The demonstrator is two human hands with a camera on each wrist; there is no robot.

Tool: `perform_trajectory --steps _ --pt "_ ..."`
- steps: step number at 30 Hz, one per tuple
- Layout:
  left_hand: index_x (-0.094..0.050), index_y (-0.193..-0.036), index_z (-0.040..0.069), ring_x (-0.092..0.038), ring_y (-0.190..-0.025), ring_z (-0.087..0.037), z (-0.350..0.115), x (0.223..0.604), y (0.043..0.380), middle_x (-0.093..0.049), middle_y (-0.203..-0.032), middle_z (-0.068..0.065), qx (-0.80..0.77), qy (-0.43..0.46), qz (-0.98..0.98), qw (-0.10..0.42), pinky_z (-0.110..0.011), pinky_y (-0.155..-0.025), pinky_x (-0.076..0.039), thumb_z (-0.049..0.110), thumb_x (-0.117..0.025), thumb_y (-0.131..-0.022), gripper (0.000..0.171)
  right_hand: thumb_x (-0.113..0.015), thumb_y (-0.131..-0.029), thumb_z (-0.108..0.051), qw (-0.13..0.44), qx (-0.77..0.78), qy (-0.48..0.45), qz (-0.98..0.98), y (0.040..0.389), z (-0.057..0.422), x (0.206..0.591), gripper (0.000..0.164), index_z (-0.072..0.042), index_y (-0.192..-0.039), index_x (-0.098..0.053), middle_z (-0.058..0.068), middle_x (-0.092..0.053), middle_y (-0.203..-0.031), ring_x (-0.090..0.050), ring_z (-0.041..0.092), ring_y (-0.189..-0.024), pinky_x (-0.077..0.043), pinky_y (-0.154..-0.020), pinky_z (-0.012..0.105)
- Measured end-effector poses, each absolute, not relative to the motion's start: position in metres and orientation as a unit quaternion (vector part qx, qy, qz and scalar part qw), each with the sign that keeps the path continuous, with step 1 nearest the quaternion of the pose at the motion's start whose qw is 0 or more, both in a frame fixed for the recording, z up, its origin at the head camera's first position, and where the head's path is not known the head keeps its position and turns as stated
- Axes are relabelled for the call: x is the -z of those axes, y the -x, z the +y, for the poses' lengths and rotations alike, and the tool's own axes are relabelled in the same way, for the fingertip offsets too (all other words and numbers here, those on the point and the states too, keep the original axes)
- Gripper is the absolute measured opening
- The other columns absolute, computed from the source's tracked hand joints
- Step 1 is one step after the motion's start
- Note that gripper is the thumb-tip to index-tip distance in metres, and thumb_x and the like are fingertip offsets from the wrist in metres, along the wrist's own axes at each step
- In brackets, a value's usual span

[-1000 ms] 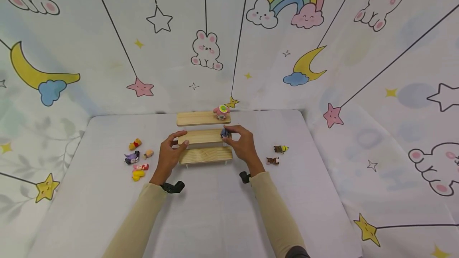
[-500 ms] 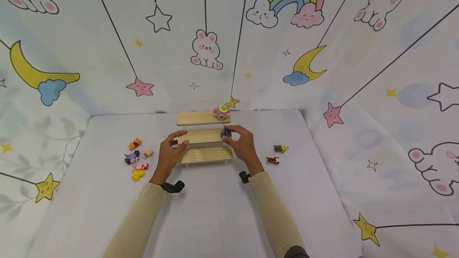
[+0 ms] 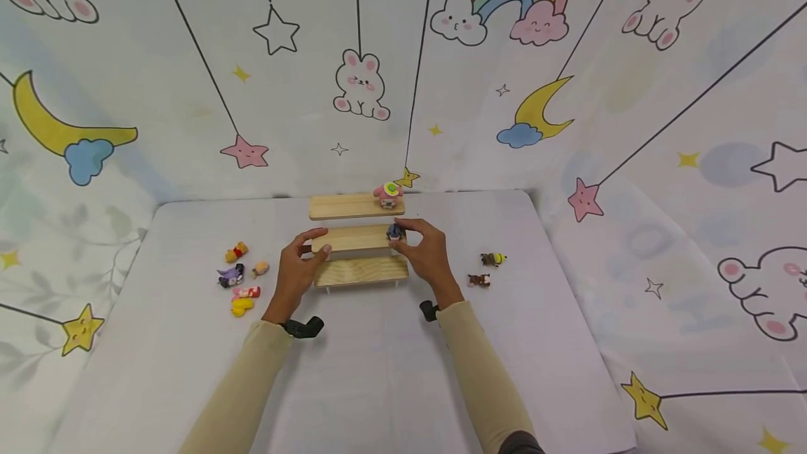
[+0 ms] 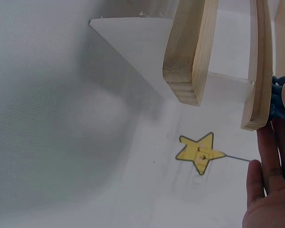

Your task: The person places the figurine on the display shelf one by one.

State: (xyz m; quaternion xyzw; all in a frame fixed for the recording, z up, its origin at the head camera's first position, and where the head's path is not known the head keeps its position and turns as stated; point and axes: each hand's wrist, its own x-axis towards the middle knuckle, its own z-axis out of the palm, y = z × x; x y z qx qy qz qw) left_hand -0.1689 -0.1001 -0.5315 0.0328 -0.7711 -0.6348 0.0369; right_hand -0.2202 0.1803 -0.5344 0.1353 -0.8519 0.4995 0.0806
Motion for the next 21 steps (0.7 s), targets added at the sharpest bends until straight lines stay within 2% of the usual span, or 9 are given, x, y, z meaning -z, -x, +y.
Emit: perform_trajectory --steps 6,12,17,21 --pt "-0.063 -0.133 0.013 -0.056 -0.113 -0.032 -0.101 0.533 0.169 -0.054 -0.143 -0.008 0.637 -0.030 -0.770 0.038 -0.038 -0.089 -0.049 0.019 -0.071 -0.093 0.041 -0.086 -0.078 -0.028 0.085 -0.498 -0.120 -0.855 0.219 0.184 0.533 0.053 -0.019 -0.127 -0.069 -0.003 -0.068 -0.125 -0.061 0.018 -0.121 -0.042 -0.109 0.047" --pt "-0.063 -0.133 0.012 -0.057 -0.111 -0.028 -0.102 0.535 0.171 -0.053 -0.144 -0.009 0.639 -0.017 -0.767 0.046 -0.033 -0.084 -0.051 0.019 -0.071 -0.093 0.041 -0.086 -0.078 -0.029 0.110 -0.496 -0.108 -0.854 0.216 0.198 0.531 0.054 -0.025 -0.128 -0.068 -0.007 -0.067 -0.127 -0.061 0.016 -0.120 -0.043 -0.107 0.048" --pt "-0.064 -0.132 0.012 -0.057 -0.110 -0.029 -0.103 0.536 0.170 -0.053 -0.144 -0.010 0.640 -0.014 -0.767 0.049 -0.034 -0.084 -0.051 0.020 -0.072 -0.093 0.041 -0.086 -0.077 -0.034 0.128 -0.489 -0.090 -0.858 0.212 0.216 0.531 0.055 -0.030 -0.128 -0.067 -0.009 -0.066 -0.128 -0.061 0.015 -0.118 -0.043 -0.106 0.048" --pt "-0.063 -0.133 0.012 -0.057 -0.114 -0.035 -0.102 0.535 0.169 -0.053 -0.144 -0.010 0.642 -0.015 -0.765 0.046 -0.037 -0.086 -0.050 0.021 -0.071 -0.093 0.041 -0.086 -0.076 -0.034 0.139 -0.493 -0.076 -0.855 0.210 0.231 0.534 0.055 -0.025 -0.128 -0.068 -0.008 -0.067 -0.127 -0.061 0.016 -0.117 -0.042 -0.107 0.050"
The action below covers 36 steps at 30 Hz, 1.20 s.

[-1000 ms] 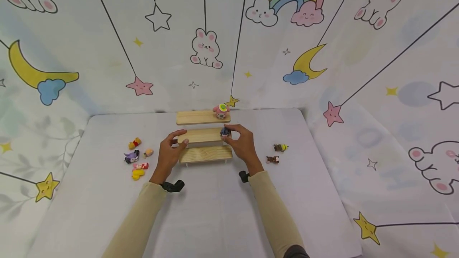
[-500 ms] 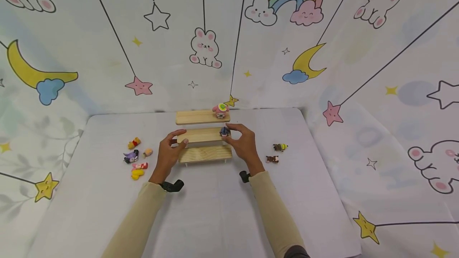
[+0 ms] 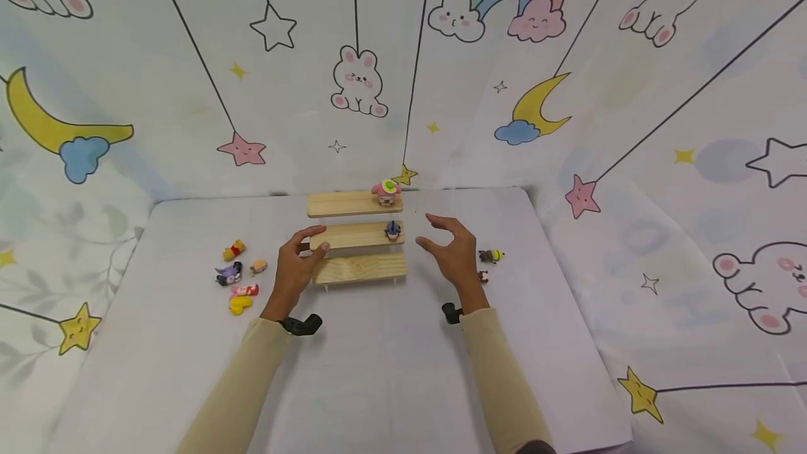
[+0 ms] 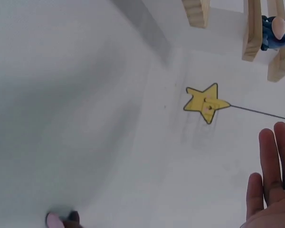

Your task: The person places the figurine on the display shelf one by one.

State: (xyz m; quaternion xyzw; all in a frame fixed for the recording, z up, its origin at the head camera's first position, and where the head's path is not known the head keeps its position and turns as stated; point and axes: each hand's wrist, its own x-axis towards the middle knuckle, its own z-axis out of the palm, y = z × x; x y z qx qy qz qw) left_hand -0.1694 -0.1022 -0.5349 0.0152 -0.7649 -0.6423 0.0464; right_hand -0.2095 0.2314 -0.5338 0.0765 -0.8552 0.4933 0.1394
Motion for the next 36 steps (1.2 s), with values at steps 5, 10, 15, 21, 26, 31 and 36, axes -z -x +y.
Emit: perform_trajectory --steps 5,10,15,21,26,31,36 --pt "-0.063 -0.133 0.010 -0.055 -0.115 -0.038 -0.102 0.533 0.169 -0.052 -0.144 -0.012 0.644 -0.015 -0.763 0.045 -0.038 -0.087 -0.049 0.019 -0.071 -0.093 0.041 -0.087 -0.075 -0.031 0.147 -0.488 -0.052 -0.859 0.205 0.250 0.537 0.056 -0.024 -0.127 -0.068 -0.010 -0.067 -0.126 -0.061 0.015 -0.118 -0.040 -0.109 0.050" --pt "-0.063 -0.133 0.010 -0.056 -0.115 -0.040 -0.102 0.533 0.169 -0.053 -0.144 -0.012 0.646 -0.014 -0.762 0.042 -0.037 -0.085 -0.050 0.019 -0.071 -0.093 0.041 -0.087 -0.076 -0.033 0.143 -0.475 -0.020 -0.868 0.198 0.270 0.540 0.055 -0.028 -0.127 -0.068 -0.009 -0.067 -0.127 -0.059 0.014 -0.119 -0.044 -0.103 0.045" --pt "-0.063 -0.133 0.011 -0.056 -0.112 -0.035 -0.103 0.532 0.169 -0.053 -0.144 -0.011 0.645 -0.014 -0.763 0.044 -0.038 -0.086 -0.049 0.019 -0.071 -0.094 0.041 -0.086 -0.076 -0.039 0.129 -0.475 0.015 -0.870 0.192 0.290 0.544 0.054 -0.035 -0.126 -0.067 -0.009 -0.065 -0.128 -0.061 0.014 -0.110 -0.053 -0.086 0.038" --pt "-0.063 -0.133 0.011 -0.057 -0.113 -0.037 -0.103 0.533 0.168 -0.054 -0.143 -0.011 0.644 -0.014 -0.764 0.047 -0.038 -0.086 -0.049 0.019 -0.071 -0.094 0.041 -0.085 -0.077 -0.037 0.129 -0.483 0.032 -0.866 0.185 0.313 0.551 0.057 -0.026 -0.130 -0.066 -0.001 -0.065 -0.130 -0.054 0.020 -0.126 -0.042 -0.106 0.052" --pt "-0.063 -0.132 0.011 -0.056 -0.117 -0.042 -0.103 0.533 0.168 -0.053 -0.145 -0.011 0.646 -0.016 -0.762 0.045 -0.037 -0.086 -0.049 0.019 -0.071 -0.093 0.041 -0.085 -0.079 -0.032 0.130 -0.480 0.061 -0.865 0.179 0.330 0.559 0.055 -0.028 -0.131 -0.066 0.003 -0.064 -0.132 -0.050 0.024 -0.131 -0.034 -0.110 0.058" --pt "-0.063 -0.132 0.012 -0.055 -0.117 -0.041 -0.103 0.533 0.168 -0.052 -0.145 -0.009 0.645 -0.020 -0.763 0.040 -0.038 -0.086 -0.049 0.020 -0.071 -0.094 0.040 -0.084 -0.080 -0.027 0.123 -0.473 0.086 -0.868 0.177 0.345 0.565 0.054 -0.029 -0.131 -0.065 0.001 -0.062 -0.135 -0.048 0.024 -0.132 -0.032 -0.112 0.057" --pt "-0.063 -0.133 0.011 -0.055 -0.117 -0.042 -0.103 0.533 0.169 -0.053 -0.145 -0.010 0.645 -0.019 -0.763 0.042 -0.040 -0.088 -0.049 0.020 -0.071 -0.094 0.041 -0.083 -0.082 -0.029 0.108 -0.465 0.098 -0.873 0.177 0.357 0.572 0.055 -0.027 -0.133 -0.064 0.004 -0.059 -0.139 -0.045 0.027 -0.135 -0.032 -0.112 0.055"
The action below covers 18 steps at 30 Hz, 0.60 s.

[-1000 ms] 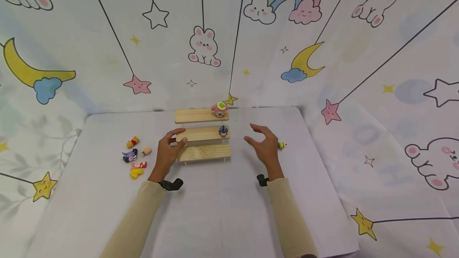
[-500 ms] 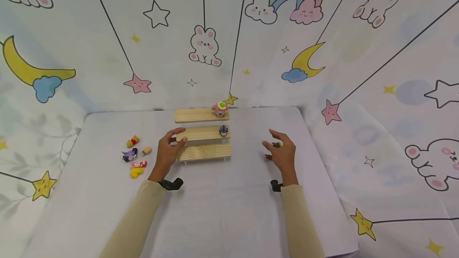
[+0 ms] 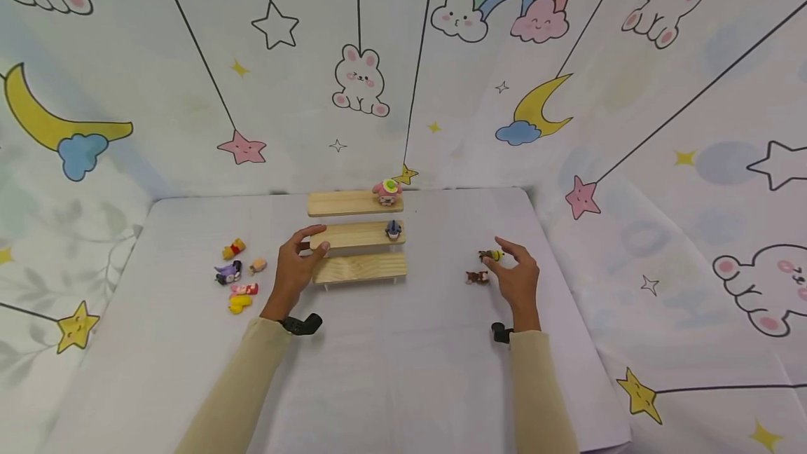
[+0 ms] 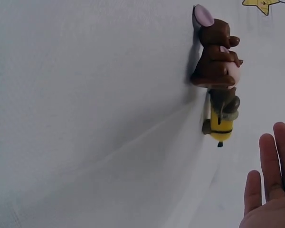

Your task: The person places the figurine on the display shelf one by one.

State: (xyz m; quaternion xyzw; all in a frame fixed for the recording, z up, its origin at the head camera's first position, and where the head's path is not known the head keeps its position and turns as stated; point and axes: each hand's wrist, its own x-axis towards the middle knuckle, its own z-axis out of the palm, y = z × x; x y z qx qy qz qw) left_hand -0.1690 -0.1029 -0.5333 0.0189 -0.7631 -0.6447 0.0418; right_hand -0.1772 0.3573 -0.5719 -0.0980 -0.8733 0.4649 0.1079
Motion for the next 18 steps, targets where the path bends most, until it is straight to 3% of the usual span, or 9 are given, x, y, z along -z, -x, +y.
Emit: perform_trajectory --steps 9,18 --pt "-0.063 -0.133 0.012 -0.056 -0.114 -0.039 -0.103 0.534 0.169 -0.052 -0.145 -0.010 0.645 -0.016 -0.763 0.043 -0.032 -0.083 -0.051 0.020 -0.071 -0.093 0.041 -0.081 -0.085 -0.023 0.072 -0.449 0.104 -0.885 0.180 0.368 0.580 0.054 -0.023 -0.135 -0.063 0.009 -0.058 -0.141 -0.044 0.034 -0.136 -0.033 -0.111 0.057" --pt "-0.063 -0.133 0.012 -0.054 -0.117 -0.042 -0.103 0.536 0.170 -0.053 -0.145 -0.010 0.644 -0.018 -0.764 0.044 -0.041 -0.088 -0.049 0.021 -0.071 -0.093 0.041 -0.078 -0.088 -0.019 0.030 -0.427 0.114 -0.897 0.183 0.371 0.584 0.050 -0.023 -0.136 -0.063 0.010 -0.055 -0.145 -0.044 0.038 -0.136 -0.041 -0.105 0.056"
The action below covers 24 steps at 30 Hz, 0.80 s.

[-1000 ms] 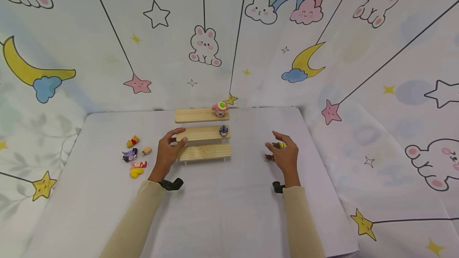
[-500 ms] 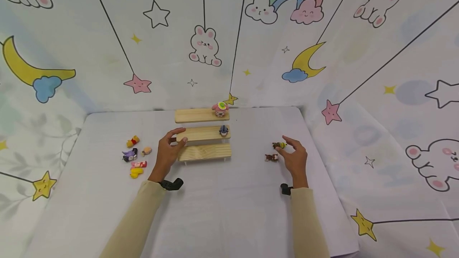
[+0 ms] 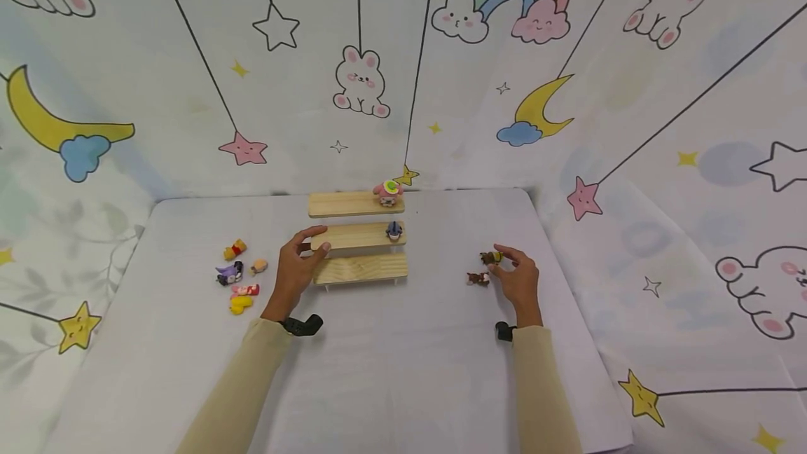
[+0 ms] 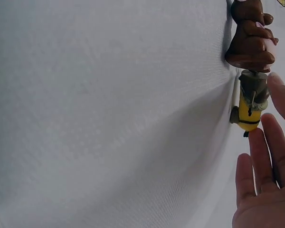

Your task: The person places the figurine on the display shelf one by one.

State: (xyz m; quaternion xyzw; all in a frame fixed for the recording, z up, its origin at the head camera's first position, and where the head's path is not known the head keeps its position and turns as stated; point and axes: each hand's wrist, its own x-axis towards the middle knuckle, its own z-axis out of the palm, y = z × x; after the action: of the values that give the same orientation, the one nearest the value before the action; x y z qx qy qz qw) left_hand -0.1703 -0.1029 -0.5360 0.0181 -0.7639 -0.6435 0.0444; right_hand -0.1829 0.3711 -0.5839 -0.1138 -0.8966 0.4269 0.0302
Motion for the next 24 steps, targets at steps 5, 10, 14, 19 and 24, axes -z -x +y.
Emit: perform_trajectory --steps 5,10,14,19,24 --pt "-0.063 -0.133 0.012 -0.055 -0.115 -0.040 -0.103 0.536 0.170 -0.053 -0.144 -0.010 0.643 -0.014 -0.764 0.047 -0.043 -0.090 -0.048 0.020 -0.071 -0.094 0.041 -0.076 -0.088 -0.014 0.024 -0.423 0.103 -0.900 0.185 0.370 0.584 0.048 -0.018 -0.135 -0.064 0.011 -0.054 -0.146 -0.047 0.040 -0.134 -0.043 -0.103 0.056" --pt "-0.063 -0.133 0.012 -0.055 -0.115 -0.038 -0.102 0.536 0.170 -0.054 -0.144 -0.010 0.641 -0.018 -0.766 0.046 -0.043 -0.090 -0.048 0.020 -0.071 -0.093 0.041 -0.077 -0.088 -0.019 0.040 -0.432 0.117 -0.894 0.188 0.367 0.585 0.044 -0.016 -0.131 -0.066 0.008 -0.060 -0.140 -0.050 0.037 -0.133 -0.043 -0.105 0.054" --pt "-0.063 -0.134 0.016 -0.055 -0.115 -0.035 -0.104 0.555 0.179 -0.052 -0.145 -0.008 0.639 -0.029 -0.768 0.043 -0.043 -0.090 -0.049 0.023 -0.071 -0.093 0.042 -0.079 -0.087 -0.023 0.095 -0.434 0.146 -0.884 0.192 0.363 0.589 0.040 -0.011 -0.124 -0.070 0.010 -0.068 -0.128 -0.058 0.033 -0.125 -0.045 -0.104 0.050" --pt "-0.064 -0.131 0.029 -0.054 -0.115 -0.028 -0.105 0.576 0.186 -0.052 -0.145 0.002 0.645 -0.036 -0.762 0.050 -0.044 -0.091 -0.048 0.035 -0.074 -0.091 0.042 -0.081 -0.085 -0.029 0.129 -0.420 0.176 -0.881 0.195 0.359 0.594 0.040 -0.011 -0.119 -0.073 0.011 -0.071 -0.118 -0.062 0.028 -0.110 -0.049 -0.090 0.043" --pt "-0.065 -0.128 0.034 -0.054 -0.113 -0.026 -0.105 0.576 0.186 -0.054 -0.142 0.007 0.647 -0.034 -0.760 0.054 -0.042 -0.090 -0.048 0.041 -0.074 -0.089 0.041 -0.080 -0.086 -0.025 0.126 -0.416 0.175 -0.884 0.196 0.357 0.594 0.035 -0.013 -0.118 -0.073 0.010 -0.070 -0.115 -0.063 0.024 -0.101 -0.047 -0.078 0.031"
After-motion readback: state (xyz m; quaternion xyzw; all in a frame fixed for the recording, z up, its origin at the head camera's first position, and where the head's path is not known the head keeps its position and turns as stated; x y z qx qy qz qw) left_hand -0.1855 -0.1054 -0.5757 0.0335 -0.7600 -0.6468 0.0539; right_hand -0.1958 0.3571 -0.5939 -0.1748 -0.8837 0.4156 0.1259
